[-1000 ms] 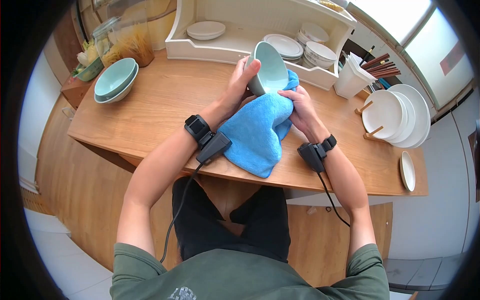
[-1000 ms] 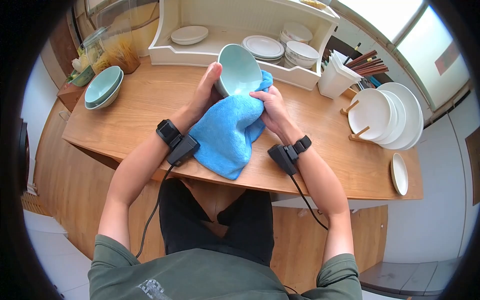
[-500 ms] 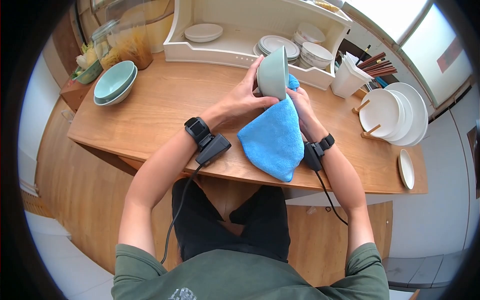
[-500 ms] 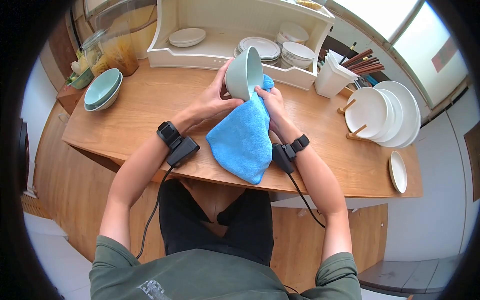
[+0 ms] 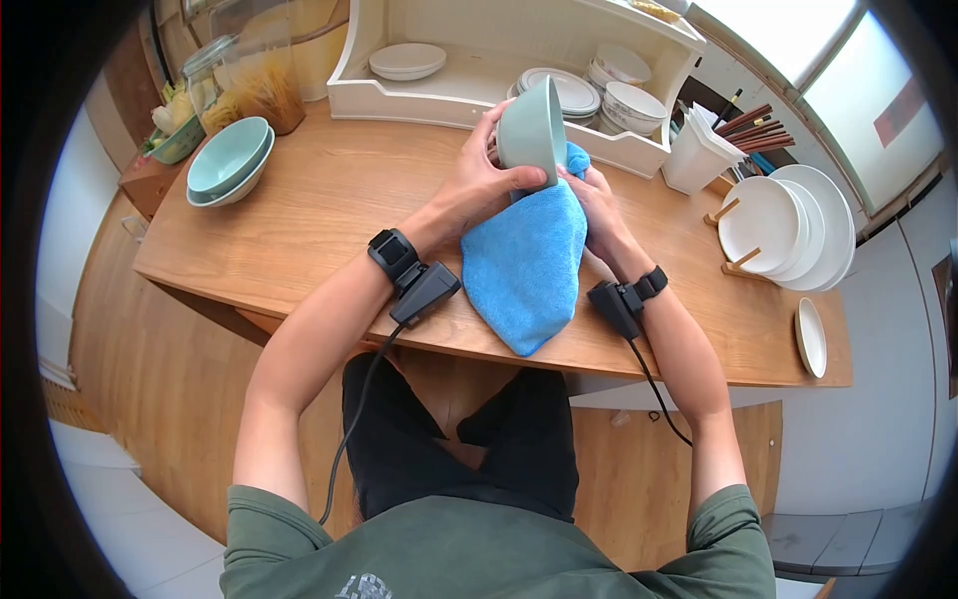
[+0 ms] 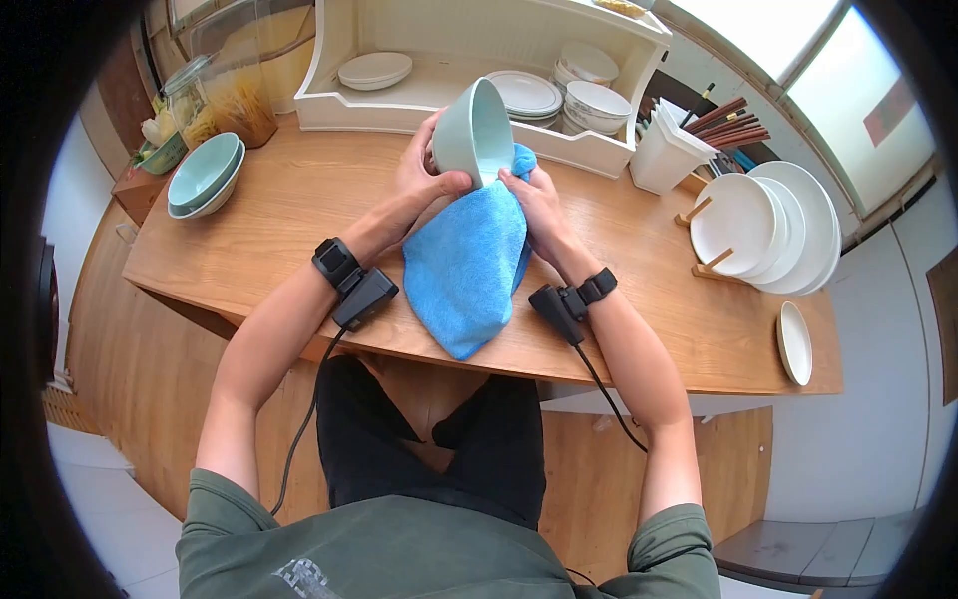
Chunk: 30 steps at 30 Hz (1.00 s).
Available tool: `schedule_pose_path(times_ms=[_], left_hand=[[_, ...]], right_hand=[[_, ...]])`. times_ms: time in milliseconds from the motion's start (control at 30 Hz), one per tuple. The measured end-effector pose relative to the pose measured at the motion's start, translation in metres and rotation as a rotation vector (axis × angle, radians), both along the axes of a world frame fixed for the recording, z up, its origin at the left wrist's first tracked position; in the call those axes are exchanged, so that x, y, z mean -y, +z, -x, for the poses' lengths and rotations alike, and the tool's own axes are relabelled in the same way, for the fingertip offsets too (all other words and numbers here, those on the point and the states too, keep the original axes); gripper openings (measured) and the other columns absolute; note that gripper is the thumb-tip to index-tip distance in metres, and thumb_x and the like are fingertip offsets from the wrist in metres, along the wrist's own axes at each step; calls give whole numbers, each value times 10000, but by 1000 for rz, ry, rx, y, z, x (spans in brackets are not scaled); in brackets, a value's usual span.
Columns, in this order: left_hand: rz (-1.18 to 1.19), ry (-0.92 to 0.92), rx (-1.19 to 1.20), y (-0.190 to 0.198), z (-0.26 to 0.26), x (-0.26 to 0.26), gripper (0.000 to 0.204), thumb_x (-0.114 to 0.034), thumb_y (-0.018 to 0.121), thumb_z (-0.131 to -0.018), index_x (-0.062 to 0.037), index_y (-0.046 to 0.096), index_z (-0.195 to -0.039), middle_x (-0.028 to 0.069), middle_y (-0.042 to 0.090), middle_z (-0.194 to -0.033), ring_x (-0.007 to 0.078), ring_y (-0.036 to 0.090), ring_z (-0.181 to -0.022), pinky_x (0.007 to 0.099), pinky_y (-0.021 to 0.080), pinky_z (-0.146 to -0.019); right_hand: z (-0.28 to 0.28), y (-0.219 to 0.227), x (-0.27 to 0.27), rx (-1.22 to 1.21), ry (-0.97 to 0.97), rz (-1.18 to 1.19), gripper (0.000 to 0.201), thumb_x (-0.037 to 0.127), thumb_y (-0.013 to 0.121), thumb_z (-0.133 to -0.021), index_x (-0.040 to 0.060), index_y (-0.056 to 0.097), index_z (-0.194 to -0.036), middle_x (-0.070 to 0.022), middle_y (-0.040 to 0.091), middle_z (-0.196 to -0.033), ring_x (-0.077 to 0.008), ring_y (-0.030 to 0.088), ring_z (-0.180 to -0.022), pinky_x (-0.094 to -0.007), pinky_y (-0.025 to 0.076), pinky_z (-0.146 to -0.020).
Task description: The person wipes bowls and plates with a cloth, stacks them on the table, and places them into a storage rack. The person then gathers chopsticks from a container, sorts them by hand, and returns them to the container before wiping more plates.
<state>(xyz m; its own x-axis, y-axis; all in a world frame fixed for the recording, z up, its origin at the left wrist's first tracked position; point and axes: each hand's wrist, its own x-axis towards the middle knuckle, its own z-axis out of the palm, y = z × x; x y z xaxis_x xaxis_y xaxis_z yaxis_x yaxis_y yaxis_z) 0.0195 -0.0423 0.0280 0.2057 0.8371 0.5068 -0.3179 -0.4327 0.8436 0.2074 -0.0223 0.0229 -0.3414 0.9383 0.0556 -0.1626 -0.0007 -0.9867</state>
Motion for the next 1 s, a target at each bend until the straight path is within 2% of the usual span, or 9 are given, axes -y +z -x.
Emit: schedule_pose_path(times_ms=[167, 233, 367, 433, 533, 667, 767, 833, 1000], left_hand=[[10, -30, 78, -3, 7, -4, 1015, -439, 815, -678, -54, 241, -1422, 157, 442, -1325, 232, 445, -1231, 370, 381, -1029], [82, -49, 106, 0, 9, -3, 928, -656, 597, -775, -84, 252, -1420, 112, 431, -1346, 229, 429, -1254, 385, 379, -1039], [131, -136, 237, 10, 14, 1, 878, -730, 395, -829, -96, 255, -1421, 122, 413, -1374, 258, 419, -1271, 413, 401, -1032], [196, -225, 376, 11, 17, 0, 875, -749, 315, -833, -107, 257, -1423, 137, 383, -1406, 292, 410, -1283, 458, 406, -1034], [286, -445, 426, 11, 19, 0, 899, -772, 287, -818, -115, 248, -1432, 148, 370, -1418, 313, 426, -1271, 501, 440, -995], [382, -505, 321, 13, 7, 11, 927, -810, 254, -790, -152, 239, -1443, 149, 387, -1406, 322, 460, -1244, 511, 506, -913], [404, -519, 167, 9, 5, 7, 925, -811, 245, -790, -156, 235, -1444, 149, 391, -1402, 312, 472, -1237, 495, 508, -921], [426, -521, 141, 7, 4, 8, 937, -814, 240, -788, -145, 232, -1443, 155, 393, -1397, 301, 480, -1232, 482, 512, -920], [400, -355, 177, 7, 3, 7, 908, -787, 272, -811, -108, 278, -1415, 157, 422, -1366, 279, 506, -1205, 455, 507, -934]], right_hand=[[-2, 3, -5, -111, -14, -65, 300, 231, 528, -953, 30, 523, -1176, -48, 619, -994, -102, 596, -842, -253, 506, -746], [-13, -1, -20, -100, -66, -58, 276, 220, 542, -945, 35, 529, -1149, -50, 619, -988, -109, 596, -828, -262, 508, -753], [-35, 4, -37, -248, -373, -91, 211, 200, 514, -962, 62, 528, -1120, -37, 604, -999, -121, 573, -861, -262, 484, -773], [-47, 8, -50, -336, -612, -388, 223, 223, 524, -961, 65, 529, -1119, -30, 593, -1014, -112, 553, -903, -263, 458, -800], [-56, 22, -46, -335, -652, -539, 270, 247, 536, -957, 59, 527, -1152, -26, 582, -1038, -109, 534, -933, -273, 437, -828], [-43, 27, -27, -326, -593, -520, 268, 223, 530, -953, 43, 555, -1149, -29, 590, -1052, -112, 533, -945, -278, 435, -838], [-36, 23, -12, -118, -353, -650, 277, 200, 533, -926, 24, 586, -1133, -31, 601, -1046, -138, 545, -942, -292, 430, -863], [-27, 32, 0, 409, -99, -772, 324, 212, 530, -898, -11, 587, -1126, -76, 627, -1056, -185, 566, -948, -321, 434, -878], [-11, 26, 2, 447, -112, -907, 388, 257, 522, -892, -46, 566, -1130, -157, 640, -1056, -255, 586, -947, -360, 439, -869]])
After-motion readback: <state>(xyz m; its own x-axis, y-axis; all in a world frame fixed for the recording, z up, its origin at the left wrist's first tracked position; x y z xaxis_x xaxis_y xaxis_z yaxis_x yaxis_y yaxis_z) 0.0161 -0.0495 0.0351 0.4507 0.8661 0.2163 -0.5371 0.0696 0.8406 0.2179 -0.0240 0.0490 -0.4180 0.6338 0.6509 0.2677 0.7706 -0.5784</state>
